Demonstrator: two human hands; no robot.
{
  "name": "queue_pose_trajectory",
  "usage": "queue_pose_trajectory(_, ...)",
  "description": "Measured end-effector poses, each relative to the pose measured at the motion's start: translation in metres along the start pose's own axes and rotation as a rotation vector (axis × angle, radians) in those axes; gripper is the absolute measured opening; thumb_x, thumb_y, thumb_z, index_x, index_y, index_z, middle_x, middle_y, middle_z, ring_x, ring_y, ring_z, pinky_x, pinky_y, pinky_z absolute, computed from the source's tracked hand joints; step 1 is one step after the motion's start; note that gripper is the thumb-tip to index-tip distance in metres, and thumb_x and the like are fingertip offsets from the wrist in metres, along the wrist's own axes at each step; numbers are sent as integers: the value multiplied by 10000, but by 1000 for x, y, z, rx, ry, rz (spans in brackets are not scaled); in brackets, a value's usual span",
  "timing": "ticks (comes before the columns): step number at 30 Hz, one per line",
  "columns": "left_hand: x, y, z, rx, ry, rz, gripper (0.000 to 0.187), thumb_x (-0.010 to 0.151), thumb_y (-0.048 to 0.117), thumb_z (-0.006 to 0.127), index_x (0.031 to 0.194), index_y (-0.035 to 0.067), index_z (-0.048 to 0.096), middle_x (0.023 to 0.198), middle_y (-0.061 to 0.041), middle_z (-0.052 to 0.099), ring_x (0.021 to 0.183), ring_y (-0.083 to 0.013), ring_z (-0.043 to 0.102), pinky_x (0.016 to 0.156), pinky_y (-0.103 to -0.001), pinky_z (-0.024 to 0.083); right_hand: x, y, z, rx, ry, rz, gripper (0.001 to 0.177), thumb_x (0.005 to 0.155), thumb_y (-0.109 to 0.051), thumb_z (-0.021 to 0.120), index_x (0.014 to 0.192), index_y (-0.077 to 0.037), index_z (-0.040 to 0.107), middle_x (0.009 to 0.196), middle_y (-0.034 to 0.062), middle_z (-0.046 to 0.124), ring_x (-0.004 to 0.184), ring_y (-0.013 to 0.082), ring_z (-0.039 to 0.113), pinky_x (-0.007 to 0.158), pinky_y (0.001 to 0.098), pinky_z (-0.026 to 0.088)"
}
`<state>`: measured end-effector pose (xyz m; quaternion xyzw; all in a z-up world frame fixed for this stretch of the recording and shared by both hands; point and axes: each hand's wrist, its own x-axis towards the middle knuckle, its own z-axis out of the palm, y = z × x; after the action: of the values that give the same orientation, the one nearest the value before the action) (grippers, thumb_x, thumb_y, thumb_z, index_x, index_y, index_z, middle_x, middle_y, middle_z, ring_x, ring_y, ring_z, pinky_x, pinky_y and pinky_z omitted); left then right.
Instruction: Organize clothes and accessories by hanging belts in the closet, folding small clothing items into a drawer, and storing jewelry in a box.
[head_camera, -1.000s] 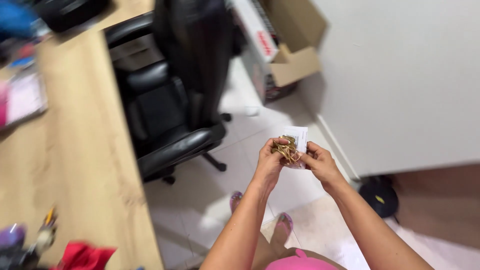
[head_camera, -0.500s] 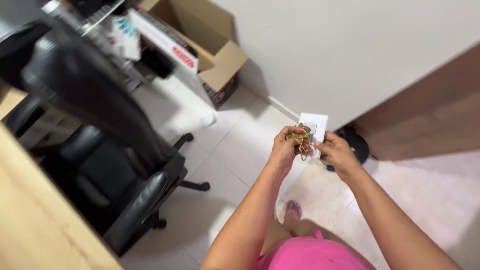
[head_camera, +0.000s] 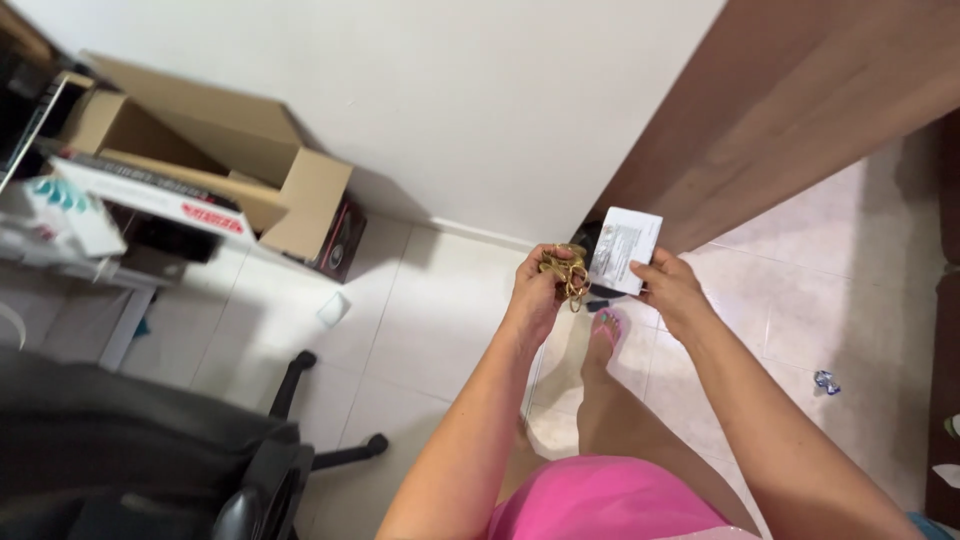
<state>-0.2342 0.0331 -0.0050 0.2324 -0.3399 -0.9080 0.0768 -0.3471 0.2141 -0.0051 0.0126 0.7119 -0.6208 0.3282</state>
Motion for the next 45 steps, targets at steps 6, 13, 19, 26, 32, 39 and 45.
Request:
queue_pose_trajectory(6,61,-26,22,82,-11,-50,256,908,-118,439,1008,64,589,970,-113,669,722,-175,639,659,-337,569,62,-5,-27,29,-25,90,312,1002,-120,566,1310,-91,605,1176,51,700,1063,184,674,910,375,569)
queue_pose_trajectory(13,129,-50,51,85,90,-38,330,869,-140,389,1022,57,605,970,-119,683,755,-186,663,666,-334,572,161,-9,-77,-99,-121,122,335,987,-89,589,1321,-63,604,1152,73,701,1011,204,668,853,395,545)
queue_pose_trajectory(19,148,-63,66,56,141,-85,327,880,-135,381,1029,57,601,976,-122,676,773,-197,663,670,-337,560,189,12,-120,-217,-72,232,320,965,-89,611,1285,-94,607,1178,50,708,1017,173,663,830,363,546)
queue_pose_trajectory(26,151,-78,45,86,120,-89,310,892,-130,385,1022,55,596,999,-112,665,790,-194,633,681,-342,562,170,37,-142,-229,248,241,384,949,-169,705,1305,-92,585,1174,77,687,995,178,646,740,316,552)
queue_pose_trajectory(32,148,-95,34,118,133,-145,319,899,-124,371,1029,62,595,1011,-113,668,795,-195,639,693,-352,579,154,87,-159,-267,352,377,399,950,-176,715,1310,-61,587,1112,152,740,763,209,691,517,310,411)
queue_pose_trajectory(39,144,-109,32,198,141,-227,286,921,-102,381,1045,52,587,1013,-136,664,787,-196,645,697,-352,594,182,156,-164,-135,368,322,479,877,-48,758,1277,-45,497,1104,152,686,851,235,723,630,301,634)
queue_pose_trajectory(45,159,-134,15,212,128,-237,380,842,-164,351,1064,25,594,1022,-140,662,782,-191,640,675,-349,588,211,155,-151,-46,372,360,576,825,-8,790,1311,-70,486,1205,181,648,943,276,721,726,368,675)
